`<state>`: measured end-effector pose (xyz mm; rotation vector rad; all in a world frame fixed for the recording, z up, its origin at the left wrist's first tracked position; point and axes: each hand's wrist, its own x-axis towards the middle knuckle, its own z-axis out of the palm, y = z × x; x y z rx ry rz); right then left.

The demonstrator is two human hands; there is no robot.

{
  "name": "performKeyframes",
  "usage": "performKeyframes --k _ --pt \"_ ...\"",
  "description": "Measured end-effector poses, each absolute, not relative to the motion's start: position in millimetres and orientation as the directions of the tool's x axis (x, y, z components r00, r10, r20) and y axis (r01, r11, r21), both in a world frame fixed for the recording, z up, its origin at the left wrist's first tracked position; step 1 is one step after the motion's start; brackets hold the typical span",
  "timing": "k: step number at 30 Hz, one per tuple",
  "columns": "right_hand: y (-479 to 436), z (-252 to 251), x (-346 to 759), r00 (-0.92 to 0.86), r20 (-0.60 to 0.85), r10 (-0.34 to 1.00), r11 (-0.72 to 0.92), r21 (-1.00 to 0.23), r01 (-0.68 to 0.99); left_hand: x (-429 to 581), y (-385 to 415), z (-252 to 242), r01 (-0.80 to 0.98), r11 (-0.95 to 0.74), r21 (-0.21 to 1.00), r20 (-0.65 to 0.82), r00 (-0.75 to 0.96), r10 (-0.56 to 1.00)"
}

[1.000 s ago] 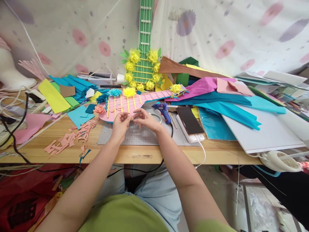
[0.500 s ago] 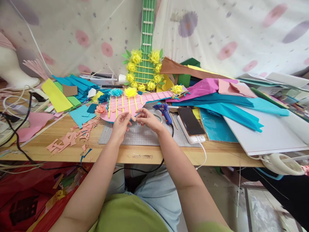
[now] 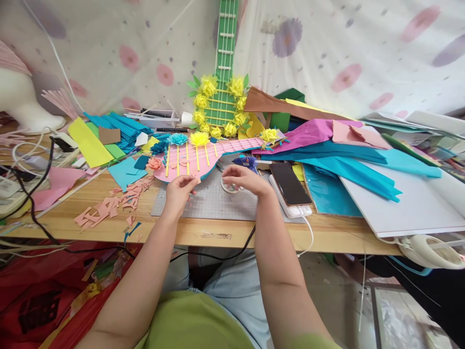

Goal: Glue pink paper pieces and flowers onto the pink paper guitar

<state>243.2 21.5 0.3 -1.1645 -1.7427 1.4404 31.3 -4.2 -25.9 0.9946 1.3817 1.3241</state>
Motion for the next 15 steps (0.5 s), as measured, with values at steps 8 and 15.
performKeyframes --k 8,15 --pt "15.5 7.6 308.9 0.244 0.056 0.968 -0.153 -0.638 0.755 26.3 -1.0 -29.2 -0.165 0.042 0.985 -0.104 -0.385 0.917" --pt "55.6 -31.4 284.9 0.218 0.021 0.976 -0.139 -0.711 0.689 26.8 -1.4 -28.3 -0.175 0.005 0.985 -0.084 -0.451 0.889"
